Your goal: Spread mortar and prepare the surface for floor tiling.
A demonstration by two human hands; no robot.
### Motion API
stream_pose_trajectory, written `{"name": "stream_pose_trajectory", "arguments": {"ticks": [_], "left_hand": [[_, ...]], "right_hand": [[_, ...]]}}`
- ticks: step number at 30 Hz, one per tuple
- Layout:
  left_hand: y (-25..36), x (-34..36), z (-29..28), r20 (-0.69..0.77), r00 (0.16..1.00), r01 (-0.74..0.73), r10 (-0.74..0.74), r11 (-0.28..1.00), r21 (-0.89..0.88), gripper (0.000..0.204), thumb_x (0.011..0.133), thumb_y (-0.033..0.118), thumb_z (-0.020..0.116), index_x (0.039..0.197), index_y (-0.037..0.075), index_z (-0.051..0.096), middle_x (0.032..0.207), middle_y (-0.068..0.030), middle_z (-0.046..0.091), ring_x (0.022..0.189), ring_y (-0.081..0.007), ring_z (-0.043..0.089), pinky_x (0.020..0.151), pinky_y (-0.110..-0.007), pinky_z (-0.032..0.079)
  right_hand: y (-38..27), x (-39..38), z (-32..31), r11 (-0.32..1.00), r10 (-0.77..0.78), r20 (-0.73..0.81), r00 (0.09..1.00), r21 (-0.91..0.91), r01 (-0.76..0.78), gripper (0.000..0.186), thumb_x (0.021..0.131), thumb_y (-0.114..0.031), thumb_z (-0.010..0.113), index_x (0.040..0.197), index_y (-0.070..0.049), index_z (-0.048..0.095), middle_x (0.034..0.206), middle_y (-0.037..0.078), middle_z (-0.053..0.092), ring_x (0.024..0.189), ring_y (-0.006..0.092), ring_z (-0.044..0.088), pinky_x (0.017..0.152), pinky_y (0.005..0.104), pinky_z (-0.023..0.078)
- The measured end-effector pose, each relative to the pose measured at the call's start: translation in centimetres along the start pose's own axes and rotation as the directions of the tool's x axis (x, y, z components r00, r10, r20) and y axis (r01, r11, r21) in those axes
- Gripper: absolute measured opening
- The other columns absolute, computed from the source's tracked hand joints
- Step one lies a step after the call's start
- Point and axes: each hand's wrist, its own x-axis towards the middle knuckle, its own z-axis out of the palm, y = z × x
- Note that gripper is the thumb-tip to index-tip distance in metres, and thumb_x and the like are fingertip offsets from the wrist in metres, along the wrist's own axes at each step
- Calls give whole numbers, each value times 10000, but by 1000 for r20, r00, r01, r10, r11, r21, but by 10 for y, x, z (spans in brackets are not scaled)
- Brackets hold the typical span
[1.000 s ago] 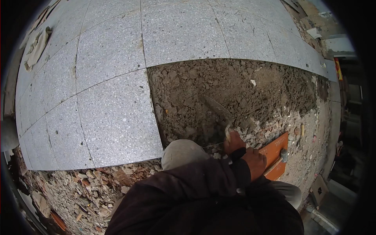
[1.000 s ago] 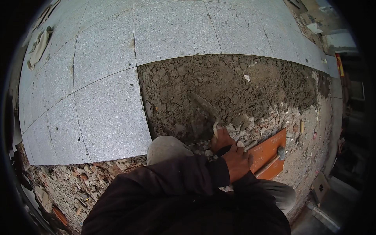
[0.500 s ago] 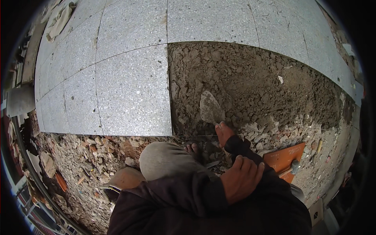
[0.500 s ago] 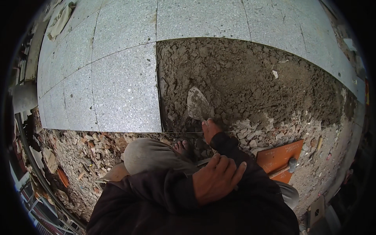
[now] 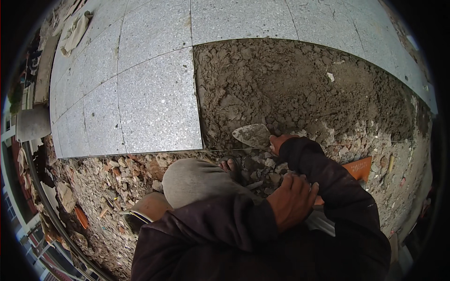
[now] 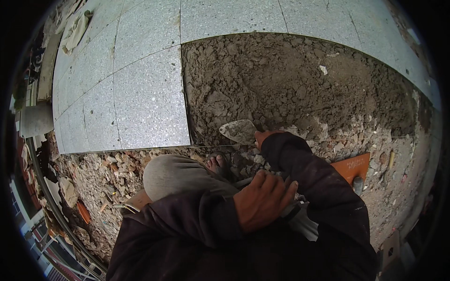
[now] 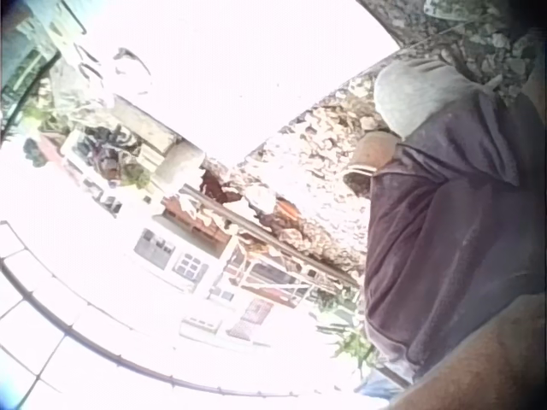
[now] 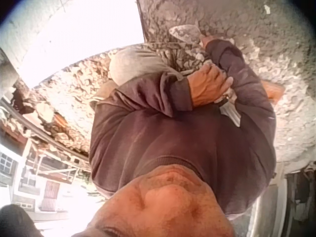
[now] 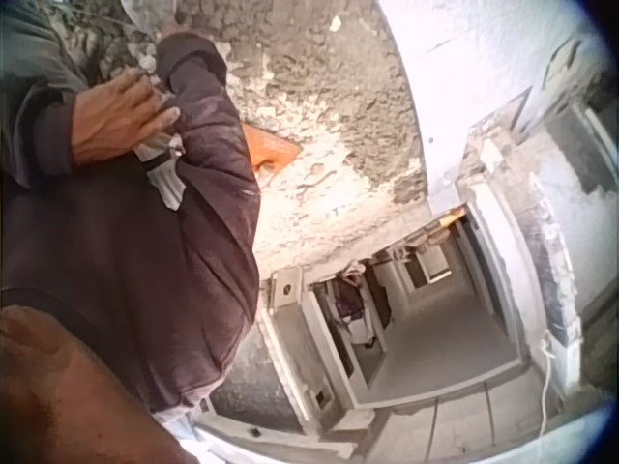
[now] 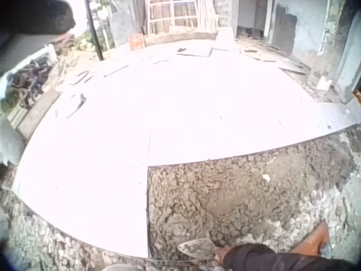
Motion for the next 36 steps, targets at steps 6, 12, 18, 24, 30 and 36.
{"name": "stream_pose_trajectory", "arguments": {"ticks": [6, 12, 18, 24, 30, 36], "left_hand": [[13, -19, 0, 8, 998, -69, 69, 998, 14, 381, 748, 143, 396, 1097, -9, 417, 862, -146, 500, 822, -254, 482, 760, -366, 373], [5, -13, 8, 107, 987, -113, 121, 991, -78, 386, 745, 133, 401, 1109, 6, 406, 885, -142, 487, 838, -252, 470, 757, -362, 376], [-4, -10, -2, -33, 995, -99, 97, 994, -43, 386, 740, 129, 411, 1119, 57, 406, 883, -130, 479, 861, -252, 452, 772, -378, 365], [-9, -16, -3, -2, 985, -175, 175, 982, -66, 379, 744, 135, 412, 1119, 74, 410, 882, -135, 484, 850, -255, 459, 762, -376, 368], [-9, -25, -8, -35, 985, -172, 172, 985, -14, 367, 753, 129, 405, 1113, 62, 414, 859, -139, 491, 804, -254, 475, 734, -358, 383], [-15, -11, -3, -99, 985, -143, 143, 990, 2, 413, 702, 99, 428, 1113, 66, 409, 826, -97, 460, 747, -199, 453, 688, -315, 384]], "right_hand": [[-34, -33, -30, 986, -87, -101, 991, -152, 71, 306, 805, -281, 402, 1028, -82, 470, 925, 117, 549, 818, 287, 545, 724, 408, 432], [-39, 11, -15, 987, -30, 25, 999, -156, 33, 334, 805, -300, 397, 1075, -108, 441, 988, 129, 523, 884, 296, 519, 732, 434, 418], [44, -38, -7, 976, 150, 12, 989, -164, -146, 367, 796, -343, 403, 1093, -129, 431, 969, 127, 533, 910, 290, 507, 756, 427, 405], [120, -76, 7, 965, 251, 5, 968, -75, -250, 419, 780, -377, 407, 1111, -120, 415, 923, 165, 542, 862, 297, 521, 721, 402, 427], [95, -64, 33, 874, 51, -278, 959, 477, 92, 453, 729, -373, 521, 1015, -24, 489, 888, 196, 529, 778, 300, 545, 657, 405, 438], [-93, 79, 18, -355, -113, -329, 938, 895, 271, 249, 759, -252, 508, 857, -25, 479, 570, 85, 457, 410, 190, 453, 373, 342, 358]]}}
